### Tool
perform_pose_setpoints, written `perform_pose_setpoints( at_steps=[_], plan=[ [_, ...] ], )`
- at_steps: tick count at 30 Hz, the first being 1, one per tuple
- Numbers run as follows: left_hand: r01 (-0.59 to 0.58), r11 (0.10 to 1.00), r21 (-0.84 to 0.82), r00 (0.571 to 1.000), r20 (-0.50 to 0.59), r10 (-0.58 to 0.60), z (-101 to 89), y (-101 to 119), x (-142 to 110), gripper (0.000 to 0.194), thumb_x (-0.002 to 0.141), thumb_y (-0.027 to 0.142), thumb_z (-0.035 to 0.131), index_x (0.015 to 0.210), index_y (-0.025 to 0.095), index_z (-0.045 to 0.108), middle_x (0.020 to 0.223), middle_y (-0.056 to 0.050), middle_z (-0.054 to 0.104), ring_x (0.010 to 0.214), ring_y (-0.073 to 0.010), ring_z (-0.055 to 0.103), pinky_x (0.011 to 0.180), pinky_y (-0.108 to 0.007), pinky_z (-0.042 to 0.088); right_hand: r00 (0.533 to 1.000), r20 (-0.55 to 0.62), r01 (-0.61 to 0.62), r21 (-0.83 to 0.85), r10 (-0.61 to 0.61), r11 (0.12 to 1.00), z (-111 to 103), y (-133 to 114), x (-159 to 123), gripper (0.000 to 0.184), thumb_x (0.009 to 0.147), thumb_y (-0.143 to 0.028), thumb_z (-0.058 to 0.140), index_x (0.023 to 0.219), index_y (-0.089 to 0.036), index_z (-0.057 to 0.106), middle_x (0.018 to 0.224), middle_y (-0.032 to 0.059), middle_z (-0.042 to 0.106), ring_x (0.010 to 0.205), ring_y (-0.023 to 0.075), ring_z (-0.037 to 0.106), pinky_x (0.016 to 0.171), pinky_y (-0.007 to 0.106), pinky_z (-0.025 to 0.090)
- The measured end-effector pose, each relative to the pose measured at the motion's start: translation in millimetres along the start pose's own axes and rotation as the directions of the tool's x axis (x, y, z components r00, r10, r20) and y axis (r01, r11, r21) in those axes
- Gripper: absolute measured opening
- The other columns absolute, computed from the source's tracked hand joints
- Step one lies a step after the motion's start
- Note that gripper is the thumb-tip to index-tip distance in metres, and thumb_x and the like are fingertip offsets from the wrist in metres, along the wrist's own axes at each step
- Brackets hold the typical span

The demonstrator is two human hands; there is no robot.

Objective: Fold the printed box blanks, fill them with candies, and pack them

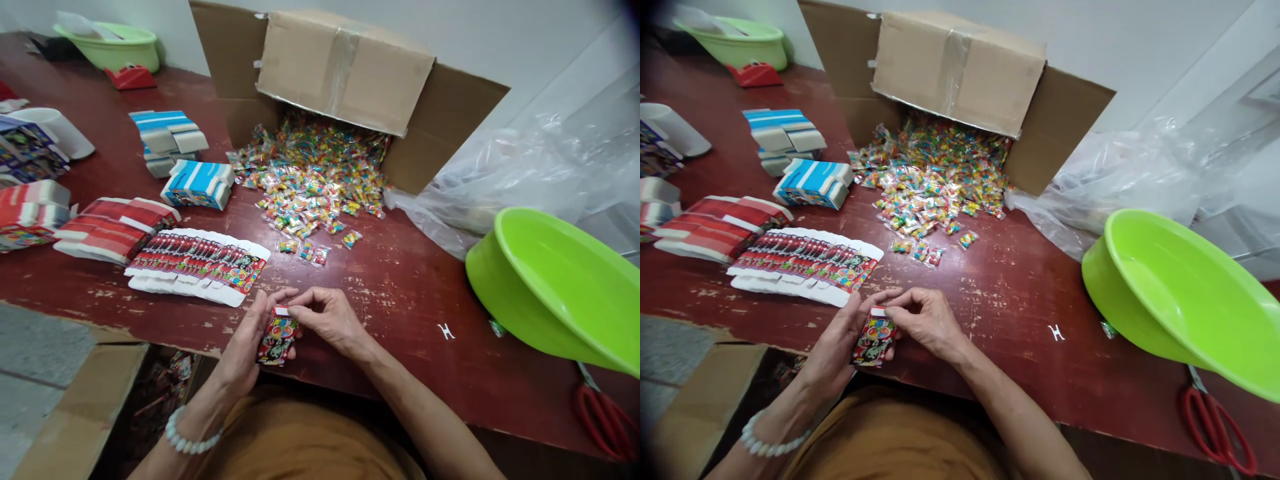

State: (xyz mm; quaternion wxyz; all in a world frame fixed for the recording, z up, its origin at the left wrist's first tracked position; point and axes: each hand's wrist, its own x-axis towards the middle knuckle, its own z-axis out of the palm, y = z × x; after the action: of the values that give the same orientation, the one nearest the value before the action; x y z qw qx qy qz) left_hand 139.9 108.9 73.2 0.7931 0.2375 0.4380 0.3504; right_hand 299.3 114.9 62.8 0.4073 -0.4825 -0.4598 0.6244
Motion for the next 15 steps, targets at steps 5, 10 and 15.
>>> perform_pose_setpoints(
  at_steps=[5, 10, 15],
  plan=[
    [0.027, 0.999, 0.023, 1.000, 0.014, -0.028, -3.0, -1.0, 1.1, 0.087, 0.074, 0.078, 0.061, 0.132, 0.012, 0.062, 0.069, -0.007, 0.073, 0.045, -0.0166, 0.064, 0.042, -0.022, 0.048, 0.989, 0.035, 0.144, -0.039, -0.142, 0.989, 1.8, -6.3, 0.8, 0.018, 0.082, -0.028, 0.069, 0.070, -0.018, 0.061, 0.087, 0.0040, 0.077, 0.053, 0.0099, 0.060, 0.051, 0.025, 0.050],
    [0.032, 0.998, -0.045, 0.999, -0.043, -0.034, -1.7, 0.0, -0.3, 0.068, 0.081, 0.062, 0.065, 0.129, 0.013, 0.066, 0.066, -0.005, 0.073, 0.043, -0.0172, 0.062, 0.038, -0.025, 0.049, 0.865, 0.235, 0.501, -0.388, -0.443, 0.773, -5.1, -14.4, -7.6, 0.012, 0.093, -0.020, 0.058, 0.085, -0.023, 0.067, 0.110, 0.0045, 0.075, 0.103, 0.0185, 0.068, 0.093, 0.039, 0.054],
    [-0.041, 0.998, -0.042, 0.989, -0.146, 0.035, -1.5, 1.7, 1.2, 0.052, 0.078, 0.035, 0.070, 0.127, 0.017, 0.066, 0.088, -0.006, 0.076, 0.047, -0.0145, 0.062, 0.039, -0.025, 0.051, 0.843, 0.292, 0.534, -0.549, -0.451, 0.643, 0.7, -5.3, -9.4, 0.017, 0.090, -0.019, 0.062, 0.106, -0.023, 0.067, 0.129, 0.0079, 0.064, 0.121, 0.0207, 0.059, 0.104, 0.042, 0.047]
  ],
)
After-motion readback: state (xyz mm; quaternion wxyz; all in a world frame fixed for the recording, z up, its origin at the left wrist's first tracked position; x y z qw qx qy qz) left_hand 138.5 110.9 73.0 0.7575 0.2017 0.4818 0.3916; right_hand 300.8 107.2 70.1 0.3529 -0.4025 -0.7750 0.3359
